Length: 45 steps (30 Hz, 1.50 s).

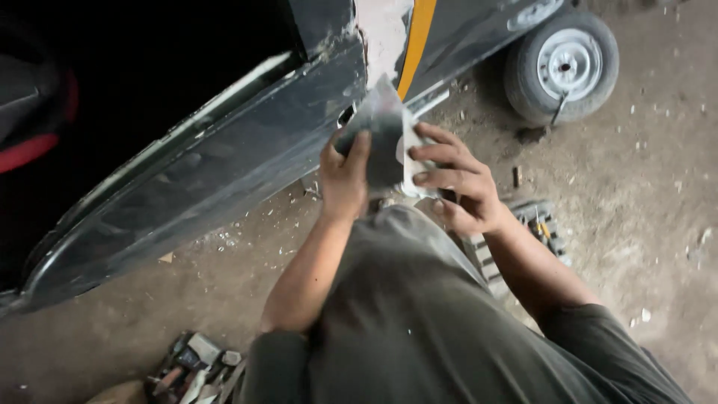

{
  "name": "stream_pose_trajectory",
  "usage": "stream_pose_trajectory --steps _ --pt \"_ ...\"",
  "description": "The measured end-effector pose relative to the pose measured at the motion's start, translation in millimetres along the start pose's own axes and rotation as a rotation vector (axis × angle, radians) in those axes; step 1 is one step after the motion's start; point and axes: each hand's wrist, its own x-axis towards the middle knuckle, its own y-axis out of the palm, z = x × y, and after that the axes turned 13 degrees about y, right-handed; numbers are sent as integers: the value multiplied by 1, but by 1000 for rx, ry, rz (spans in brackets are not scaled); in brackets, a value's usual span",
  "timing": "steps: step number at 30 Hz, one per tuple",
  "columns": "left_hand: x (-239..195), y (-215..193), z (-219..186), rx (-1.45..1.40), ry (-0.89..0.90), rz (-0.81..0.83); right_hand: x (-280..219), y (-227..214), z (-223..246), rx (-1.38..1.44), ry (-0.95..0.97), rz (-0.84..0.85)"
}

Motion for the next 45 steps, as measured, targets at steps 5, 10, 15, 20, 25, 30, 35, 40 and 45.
stream_pose_trajectory --steps 5,10,15,20,25,30,35,40,45 --pt "-10 2 24 402 583 -104 6 -28 -21 6 217 98" --pt "-7 5 6 163 131 -190 23 -37 -21 -270 128 19" --pt "-8 18 -13 53 130 -13 25 -21 -22 -351 44 -21" --pt "3 13 -30 109 286 -4 11 -1 -39 -191 87 138" --pt "-3 -1 9 174 325 -194 -18 17 -103 664 531 287" --pt "-16 -34 56 241 -43 -353 -15 17 -107 1700 889 148" --pt "-73 -49 153 -92 -174 -537 -17 4 -120 1846 829 69" --pt "-85 -50 144 -165 100 -437 -21 -11 -122 1685 685 41" --pt "-97 -18 142 -981 -480 -493 -35 4 -162 1596 593 1"
